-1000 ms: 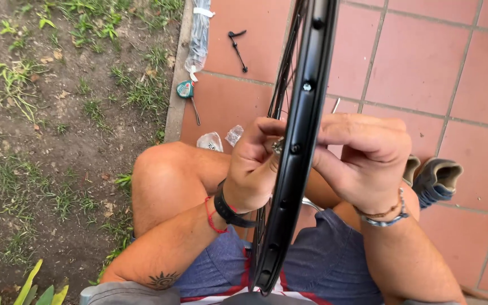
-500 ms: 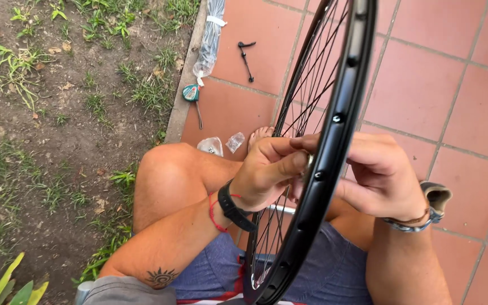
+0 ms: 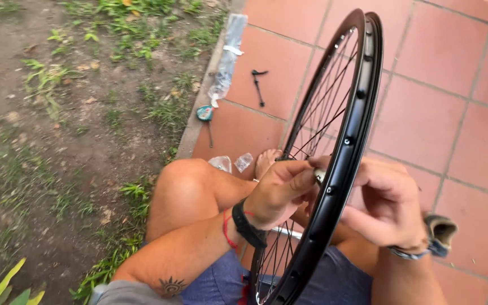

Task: The person is sitting on a tiled floor, working on a bicycle wheel. They use a small metal tool to tighten the spokes of the wheel, rotating the wheel to access different sections.

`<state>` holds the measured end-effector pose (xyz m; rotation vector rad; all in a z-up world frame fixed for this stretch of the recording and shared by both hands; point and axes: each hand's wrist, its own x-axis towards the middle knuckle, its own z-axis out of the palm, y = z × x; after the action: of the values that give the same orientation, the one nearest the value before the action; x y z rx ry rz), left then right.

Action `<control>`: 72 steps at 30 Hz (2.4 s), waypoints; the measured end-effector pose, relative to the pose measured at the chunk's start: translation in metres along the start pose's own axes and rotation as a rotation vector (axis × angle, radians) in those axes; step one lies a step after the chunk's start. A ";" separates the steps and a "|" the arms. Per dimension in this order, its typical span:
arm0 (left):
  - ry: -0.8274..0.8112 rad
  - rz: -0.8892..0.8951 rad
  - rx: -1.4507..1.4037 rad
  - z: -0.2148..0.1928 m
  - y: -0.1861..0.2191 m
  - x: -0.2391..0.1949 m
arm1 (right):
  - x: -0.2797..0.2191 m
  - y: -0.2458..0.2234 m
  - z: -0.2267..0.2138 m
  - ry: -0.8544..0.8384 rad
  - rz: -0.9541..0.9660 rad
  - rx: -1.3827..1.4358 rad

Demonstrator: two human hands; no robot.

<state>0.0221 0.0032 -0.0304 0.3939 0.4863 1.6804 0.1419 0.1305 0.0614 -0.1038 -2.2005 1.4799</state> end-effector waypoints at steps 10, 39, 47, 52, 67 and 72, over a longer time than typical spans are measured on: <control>-0.003 0.165 -0.025 -0.008 -0.011 -0.008 | -0.005 0.008 0.030 0.373 -0.009 -0.135; 0.034 0.053 -0.077 -0.006 -0.007 -0.011 | 0.008 -0.001 0.015 0.256 -0.111 -0.179; 0.211 -0.017 0.190 0.027 0.033 -0.006 | 0.003 -0.009 0.023 0.089 -0.015 -0.184; 0.204 -0.018 0.437 0.036 0.034 -0.011 | 0.006 -0.006 0.021 0.093 0.014 -0.278; 0.088 0.017 0.065 0.032 0.006 -0.021 | 0.000 0.006 0.026 0.304 -0.100 -0.381; 0.240 -0.045 0.056 0.034 0.008 -0.020 | -0.018 0.007 0.012 0.096 0.058 -0.371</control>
<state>0.0357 -0.0141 0.0029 0.2203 0.7153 1.6815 0.1513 0.1169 0.0451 -0.3555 -2.3842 1.0545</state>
